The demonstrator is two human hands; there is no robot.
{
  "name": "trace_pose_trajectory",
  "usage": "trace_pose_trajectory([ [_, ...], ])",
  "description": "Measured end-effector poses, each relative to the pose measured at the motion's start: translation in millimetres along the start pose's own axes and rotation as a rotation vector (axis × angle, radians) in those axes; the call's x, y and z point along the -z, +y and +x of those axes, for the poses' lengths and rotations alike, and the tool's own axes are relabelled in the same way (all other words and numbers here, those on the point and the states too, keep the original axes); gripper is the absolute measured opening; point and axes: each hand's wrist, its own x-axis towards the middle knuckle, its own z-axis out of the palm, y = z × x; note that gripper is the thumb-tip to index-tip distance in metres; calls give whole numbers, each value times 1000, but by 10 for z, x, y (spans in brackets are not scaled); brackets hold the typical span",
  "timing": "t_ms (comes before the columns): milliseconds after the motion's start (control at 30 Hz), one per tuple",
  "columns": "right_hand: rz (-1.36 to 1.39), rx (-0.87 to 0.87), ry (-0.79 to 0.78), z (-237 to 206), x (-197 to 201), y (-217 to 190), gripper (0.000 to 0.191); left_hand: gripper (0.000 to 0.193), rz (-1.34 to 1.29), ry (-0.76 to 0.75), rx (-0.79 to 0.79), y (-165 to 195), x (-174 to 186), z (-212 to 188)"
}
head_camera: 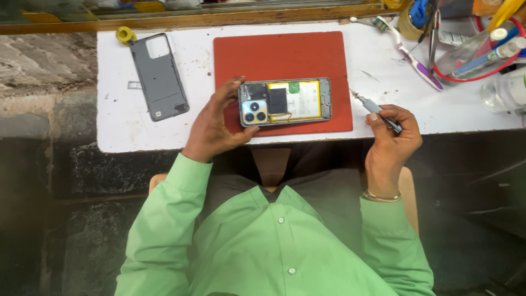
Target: The person uses a precision screwdriver to remove screws from the back of a disassembled smartphone. They then rotate the device and press along the edges to separate the back cover from the frame. The person continues to pry and separate the cover while holding the phone.
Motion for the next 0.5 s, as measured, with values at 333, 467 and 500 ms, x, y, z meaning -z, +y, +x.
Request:
trace_pose_trajectory([
  [333,-145,12,20,191,-87,-10,19,90,-20,13,-19,15,-26,1],
  [467,-581,182,9,415,-123,102,19,89,-2,7,4,12,-19,0],
  [500,-617,193,5,479,-145,133,19,88,-8,11,-11,12,-22,-2],
])
